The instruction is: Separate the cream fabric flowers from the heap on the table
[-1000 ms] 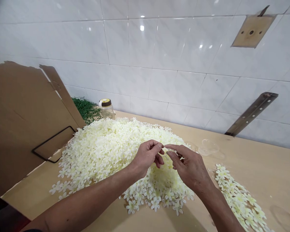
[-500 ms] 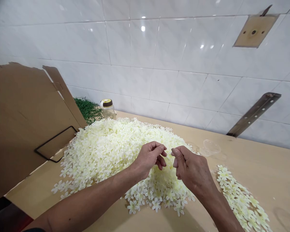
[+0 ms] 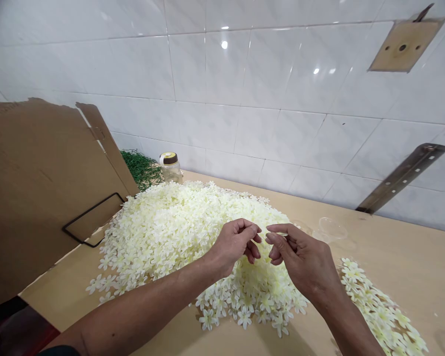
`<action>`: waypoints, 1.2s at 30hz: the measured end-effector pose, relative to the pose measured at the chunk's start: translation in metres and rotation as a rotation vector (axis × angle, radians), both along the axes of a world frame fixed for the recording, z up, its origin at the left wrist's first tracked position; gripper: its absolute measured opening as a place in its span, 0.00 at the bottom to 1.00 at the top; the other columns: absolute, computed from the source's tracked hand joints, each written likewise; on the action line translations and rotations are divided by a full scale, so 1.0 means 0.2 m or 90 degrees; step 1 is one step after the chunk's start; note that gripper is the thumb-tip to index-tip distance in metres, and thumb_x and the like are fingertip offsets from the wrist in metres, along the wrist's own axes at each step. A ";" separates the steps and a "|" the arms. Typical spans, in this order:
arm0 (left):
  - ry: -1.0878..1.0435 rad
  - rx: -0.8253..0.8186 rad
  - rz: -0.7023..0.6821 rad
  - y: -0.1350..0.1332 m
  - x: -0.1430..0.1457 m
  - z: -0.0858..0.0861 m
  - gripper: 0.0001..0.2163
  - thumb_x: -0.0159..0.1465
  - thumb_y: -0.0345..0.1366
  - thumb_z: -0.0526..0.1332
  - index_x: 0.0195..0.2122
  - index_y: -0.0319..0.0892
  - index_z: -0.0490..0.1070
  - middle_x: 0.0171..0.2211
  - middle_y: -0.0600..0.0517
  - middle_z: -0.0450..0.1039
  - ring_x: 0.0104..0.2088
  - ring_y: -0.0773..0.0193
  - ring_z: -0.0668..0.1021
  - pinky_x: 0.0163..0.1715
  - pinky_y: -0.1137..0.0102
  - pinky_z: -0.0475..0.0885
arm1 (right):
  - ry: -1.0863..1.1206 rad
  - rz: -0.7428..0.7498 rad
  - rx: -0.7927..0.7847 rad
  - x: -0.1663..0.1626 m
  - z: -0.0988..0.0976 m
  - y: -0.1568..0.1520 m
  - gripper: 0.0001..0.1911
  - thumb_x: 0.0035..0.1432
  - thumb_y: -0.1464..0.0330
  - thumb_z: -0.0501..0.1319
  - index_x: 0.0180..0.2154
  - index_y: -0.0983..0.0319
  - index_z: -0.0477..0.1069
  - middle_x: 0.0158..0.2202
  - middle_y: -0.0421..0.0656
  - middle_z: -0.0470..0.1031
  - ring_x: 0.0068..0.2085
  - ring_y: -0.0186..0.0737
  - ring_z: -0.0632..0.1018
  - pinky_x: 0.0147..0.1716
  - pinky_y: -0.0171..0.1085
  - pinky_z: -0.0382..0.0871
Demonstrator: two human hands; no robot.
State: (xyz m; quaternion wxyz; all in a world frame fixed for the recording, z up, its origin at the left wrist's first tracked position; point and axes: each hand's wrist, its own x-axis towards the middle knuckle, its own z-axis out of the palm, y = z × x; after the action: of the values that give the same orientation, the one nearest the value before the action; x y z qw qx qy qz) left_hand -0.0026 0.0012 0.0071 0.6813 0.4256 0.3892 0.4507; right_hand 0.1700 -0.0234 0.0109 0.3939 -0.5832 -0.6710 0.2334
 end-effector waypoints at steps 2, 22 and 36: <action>-0.003 -0.003 0.001 0.00 0.00 0.00 0.04 0.64 0.30 0.56 0.33 0.37 0.69 0.29 0.51 0.70 0.17 0.69 0.74 0.13 0.75 0.65 | 0.004 -0.016 0.009 0.00 0.02 -0.01 0.22 0.59 0.48 0.61 0.41 0.59 0.76 0.21 0.41 0.77 0.23 0.41 0.79 0.24 0.37 0.75; 0.021 -0.003 -0.001 0.00 0.00 0.01 0.04 0.64 0.31 0.57 0.32 0.38 0.68 0.29 0.51 0.71 0.18 0.70 0.74 0.15 0.74 0.66 | 0.229 0.025 -0.091 -0.02 0.08 0.00 0.20 0.57 0.52 0.66 0.34 0.63 0.74 0.26 0.45 0.79 0.23 0.38 0.78 0.25 0.37 0.78; 0.029 0.005 -0.030 -0.02 0.00 0.02 0.06 0.64 0.35 0.59 0.32 0.38 0.70 0.30 0.50 0.71 0.19 0.70 0.74 0.17 0.74 0.67 | 0.314 0.121 -0.117 0.00 0.06 0.01 0.19 0.63 0.53 0.60 0.45 0.61 0.72 0.26 0.40 0.71 0.29 0.40 0.76 0.26 0.39 0.75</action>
State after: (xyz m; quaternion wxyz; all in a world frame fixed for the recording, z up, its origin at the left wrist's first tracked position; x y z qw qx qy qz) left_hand -0.0026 -0.0026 0.0115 0.6811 0.4471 0.3928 0.4265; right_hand 0.1693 -0.0208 0.0228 0.4676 -0.4765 -0.5823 0.4640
